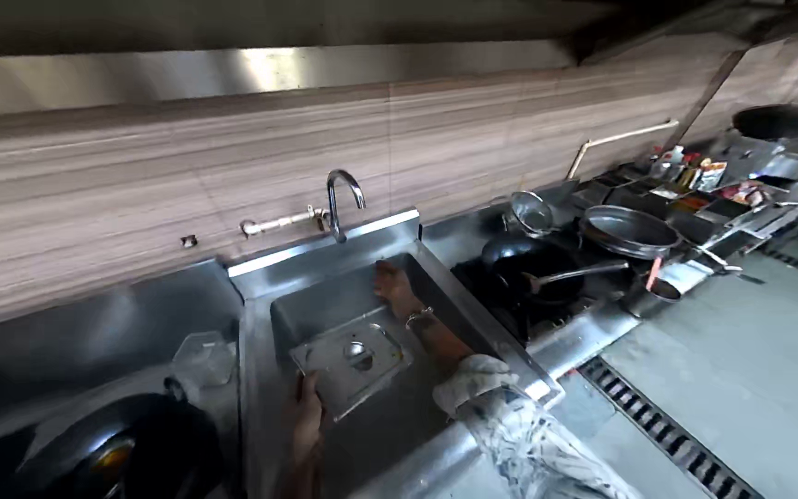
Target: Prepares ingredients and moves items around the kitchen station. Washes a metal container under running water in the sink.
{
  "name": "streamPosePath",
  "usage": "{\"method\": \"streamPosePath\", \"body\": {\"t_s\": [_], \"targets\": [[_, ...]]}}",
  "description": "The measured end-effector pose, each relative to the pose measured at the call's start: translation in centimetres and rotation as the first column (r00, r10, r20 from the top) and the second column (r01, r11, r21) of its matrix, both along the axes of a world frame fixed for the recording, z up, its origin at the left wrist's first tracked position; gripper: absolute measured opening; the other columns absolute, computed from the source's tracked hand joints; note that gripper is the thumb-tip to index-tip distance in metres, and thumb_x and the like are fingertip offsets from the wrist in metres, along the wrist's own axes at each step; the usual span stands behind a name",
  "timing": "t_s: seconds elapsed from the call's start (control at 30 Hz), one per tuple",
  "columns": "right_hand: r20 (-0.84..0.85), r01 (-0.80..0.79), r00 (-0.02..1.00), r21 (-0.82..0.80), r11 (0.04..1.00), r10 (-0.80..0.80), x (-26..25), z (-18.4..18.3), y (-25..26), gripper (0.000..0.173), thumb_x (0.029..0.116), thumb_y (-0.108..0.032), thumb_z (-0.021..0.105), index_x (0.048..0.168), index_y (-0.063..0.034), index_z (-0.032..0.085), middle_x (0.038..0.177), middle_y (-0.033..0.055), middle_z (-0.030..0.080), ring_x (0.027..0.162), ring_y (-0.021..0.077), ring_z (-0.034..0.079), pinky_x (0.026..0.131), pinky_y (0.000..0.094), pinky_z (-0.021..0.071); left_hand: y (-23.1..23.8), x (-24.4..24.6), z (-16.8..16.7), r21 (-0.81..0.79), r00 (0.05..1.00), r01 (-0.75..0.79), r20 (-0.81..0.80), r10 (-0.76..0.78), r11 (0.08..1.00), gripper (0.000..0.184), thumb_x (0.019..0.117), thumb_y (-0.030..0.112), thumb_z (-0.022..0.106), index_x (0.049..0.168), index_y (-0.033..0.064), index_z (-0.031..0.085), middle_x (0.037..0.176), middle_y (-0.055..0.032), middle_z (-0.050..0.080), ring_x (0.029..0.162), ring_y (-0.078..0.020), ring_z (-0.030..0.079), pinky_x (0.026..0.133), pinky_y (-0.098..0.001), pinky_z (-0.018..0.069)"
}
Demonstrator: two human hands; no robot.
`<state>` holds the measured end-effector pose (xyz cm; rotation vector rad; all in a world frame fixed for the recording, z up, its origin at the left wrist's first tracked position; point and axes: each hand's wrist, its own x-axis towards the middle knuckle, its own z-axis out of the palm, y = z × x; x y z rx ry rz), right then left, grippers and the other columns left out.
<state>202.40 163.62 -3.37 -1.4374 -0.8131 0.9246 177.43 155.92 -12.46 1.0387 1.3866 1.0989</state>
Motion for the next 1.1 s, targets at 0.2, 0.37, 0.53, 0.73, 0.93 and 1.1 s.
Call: {"method": "streamPosePath", "body": {"t_s": [0.2,0.37,0.53,0.73,0.93,1.1], "targets": [[0.572,-0.100,0.810,-0.083,0.992,0.129,0.9,-3.1,18.3,0.067,0.0979,-0.019,0.065,0.158,-0.0048,0.038,0.161,0.0307,0.031,0.145,0.0463,0.039,0.114,0.0575,0.0413,11.5,5.0,-0.9,-0.055,0.993,0.115,-0.031,-0.117,0.992,0.042,0.1103,0.023,0.043,0.148,0.0041,0.045,0.128,-0.0182,0.062,0.103,-0.0211,0.065,0.086,-0.0398,0.0564],[0.840,-0.319,0.457,-0.152,0.935,0.293,1.5,-4.7,21.1,0.061,0.0862,-0.013,0.071,0.146,-0.0194,0.059,0.172,0.0192,0.009,0.154,0.0459,0.022,0.110,0.0613,0.0435,18.2,8.3,-1.6,-0.045,0.984,0.180,0.002,-0.180,0.983,0.043,0.1077,0.019,0.046,0.149,0.0071,0.045,0.126,-0.0181,0.062,0.102,-0.0239,0.066,0.082,-0.0436,0.0586],[0.360,-0.408,0.852,0.001,0.913,0.380,5.6,-3.9,14.6,0.043,0.1069,-0.017,0.053,0.150,-0.0118,0.053,0.139,0.0127,0.064,0.119,0.0238,0.066,0.102,0.0460,0.0535,21.3,12.9,-1.4,-0.048,0.948,0.319,0.005,-0.319,0.947,0.046,0.1066,0.017,0.051,0.151,0.0120,0.043,0.113,-0.0164,0.065,0.085,-0.0242,0.068,0.067,-0.0419,0.0592],[0.481,-0.546,0.762,0.116,0.830,0.434,3.5,-12.1,12.5,0.055,0.1105,-0.042,0.033,0.154,-0.0132,0.050,0.168,0.0080,0.031,0.159,0.0324,0.015,0.128,0.0585,0.0109,20.1,15.9,-1.7,0.015,0.920,0.385,-0.082,-0.383,0.923,0.036,0.1008,0.007,0.053,0.136,-0.0034,0.051,0.107,-0.0139,0.066,0.087,-0.0154,0.066,0.073,-0.0338,0.0584],[0.405,-0.479,0.824,0.123,0.869,0.397,5.1,-11.1,10.9,0.058,0.1086,-0.046,0.041,0.160,-0.0186,0.039,0.168,0.0176,0.027,0.156,0.0350,0.023,0.126,0.0554,0.0223,18.7,16.3,-1.9,0.026,0.886,0.437,-0.183,-0.426,0.899,0.041,0.0943,0.007,0.058,0.133,-0.0051,0.050,0.106,-0.0095,0.065,0.087,-0.0111,0.065,0.074,-0.0300,0.0580],[0.464,-0.236,0.857,-0.029,0.971,0.222,9.1,-18.3,11.2,0.061,0.1089,-0.048,0.040,0.161,-0.0170,0.037,0.168,0.0147,0.029,0.156,0.0349,0.024,0.126,0.0587,0.0213,17.0,18.3,0.5,-0.068,0.853,0.476,-0.208,-0.479,0.877,0.069,0.0946,0.015,0.062,0.157,0.0065,0.034,0.140,-0.0132,0.059,0.118,-0.0167,0.063,0.097,-0.0348,0.0560]]}}
